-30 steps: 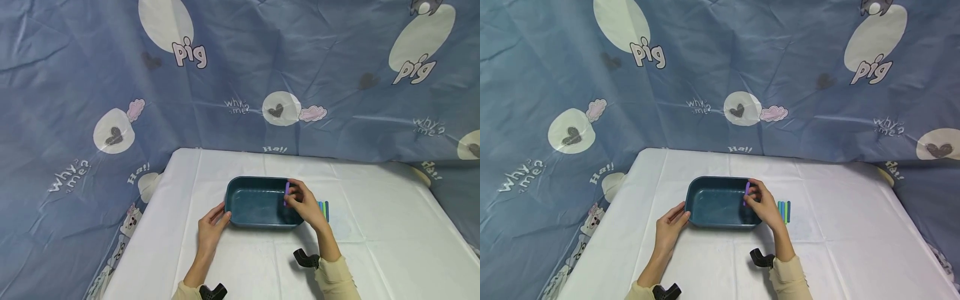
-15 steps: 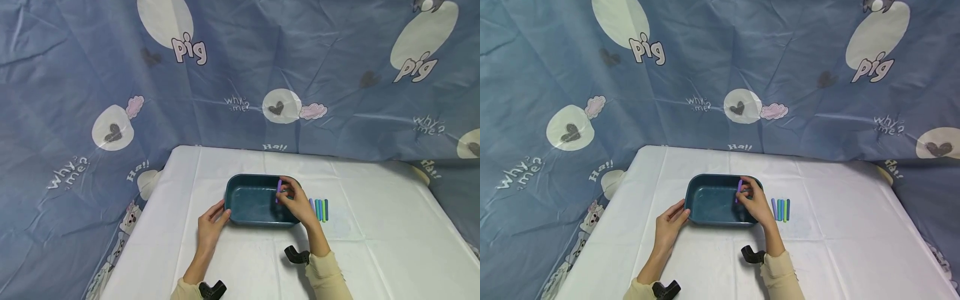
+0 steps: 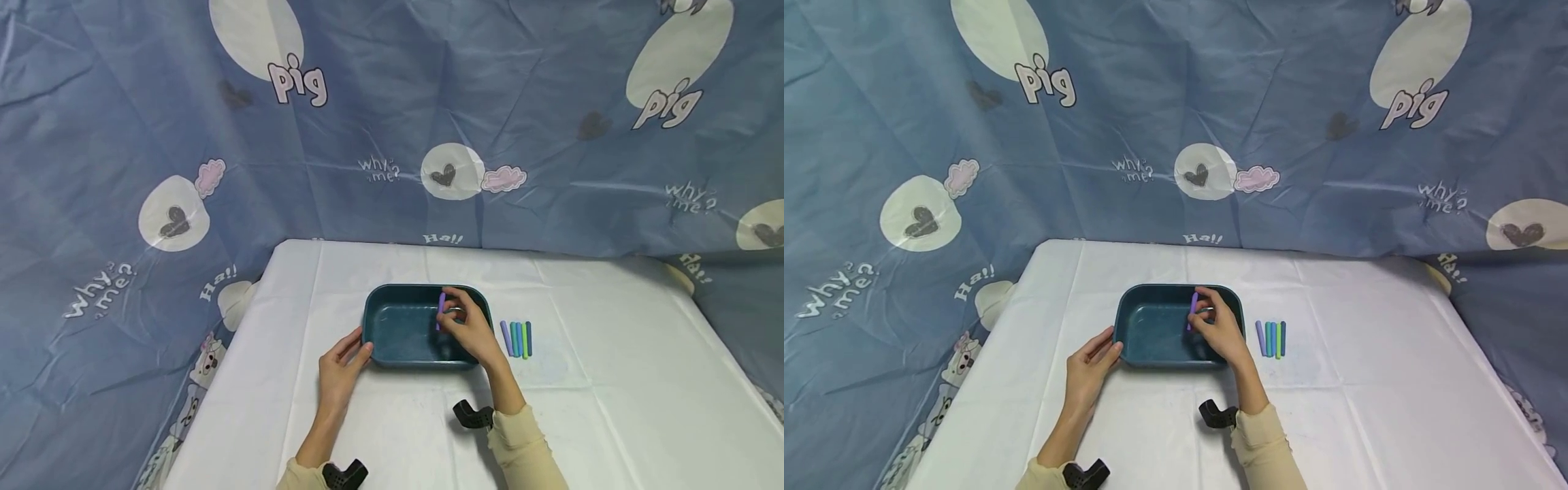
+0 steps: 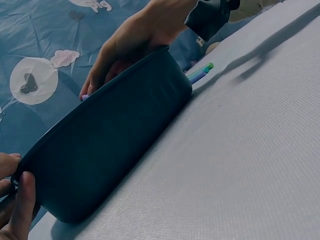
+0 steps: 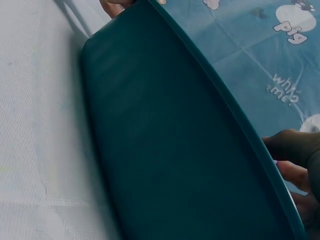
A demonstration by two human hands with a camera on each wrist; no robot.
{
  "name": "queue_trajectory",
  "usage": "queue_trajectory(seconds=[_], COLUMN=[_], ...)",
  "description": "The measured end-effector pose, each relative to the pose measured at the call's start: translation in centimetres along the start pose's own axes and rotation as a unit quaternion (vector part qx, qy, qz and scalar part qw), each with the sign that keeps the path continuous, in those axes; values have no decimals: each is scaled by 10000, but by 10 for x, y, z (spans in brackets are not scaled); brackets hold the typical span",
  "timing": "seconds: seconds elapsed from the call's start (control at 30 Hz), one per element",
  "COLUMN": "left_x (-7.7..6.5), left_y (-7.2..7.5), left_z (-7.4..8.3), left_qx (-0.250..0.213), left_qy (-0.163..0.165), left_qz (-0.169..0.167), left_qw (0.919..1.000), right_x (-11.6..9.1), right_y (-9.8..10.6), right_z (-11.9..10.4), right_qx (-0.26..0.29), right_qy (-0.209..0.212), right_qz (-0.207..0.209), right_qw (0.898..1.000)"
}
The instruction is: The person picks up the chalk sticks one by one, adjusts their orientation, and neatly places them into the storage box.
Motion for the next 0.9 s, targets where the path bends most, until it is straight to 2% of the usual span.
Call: queue_trajectory(seconds=[0.2, 0.53, 0.73, 0.9], left_x=[4, -3, -5, -2], left_y=[-2, 1, -1, -2], left_z=[1, -4, -7, -4], left_qx=[-17, 216, 177, 140], left_qy=[-37, 40, 158, 82], left_qz=[21, 158, 118, 93], left_qw=[10000, 9996, 9997, 9998], right_x=[-1, -1, 13, 30], right_y=[0, -10, -25, -40], right_z=[-20, -21, -22, -28], right_qx=[-1, 15, 46, -143], right_qy=[41, 121, 98, 171], right_qz=[-25, -104, -291, -508], right_qw=[10000, 9999, 9995, 9985])
Point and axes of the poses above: each hand's wrist, its own x-axis towards the middle knuckle, its own y-axis out of the back of the hand, z = x × y, the point moved 8 cm from there along x, towards the middle knuckle, and after that the axes turned 15 degrees about -z, right-handed, at the moved point
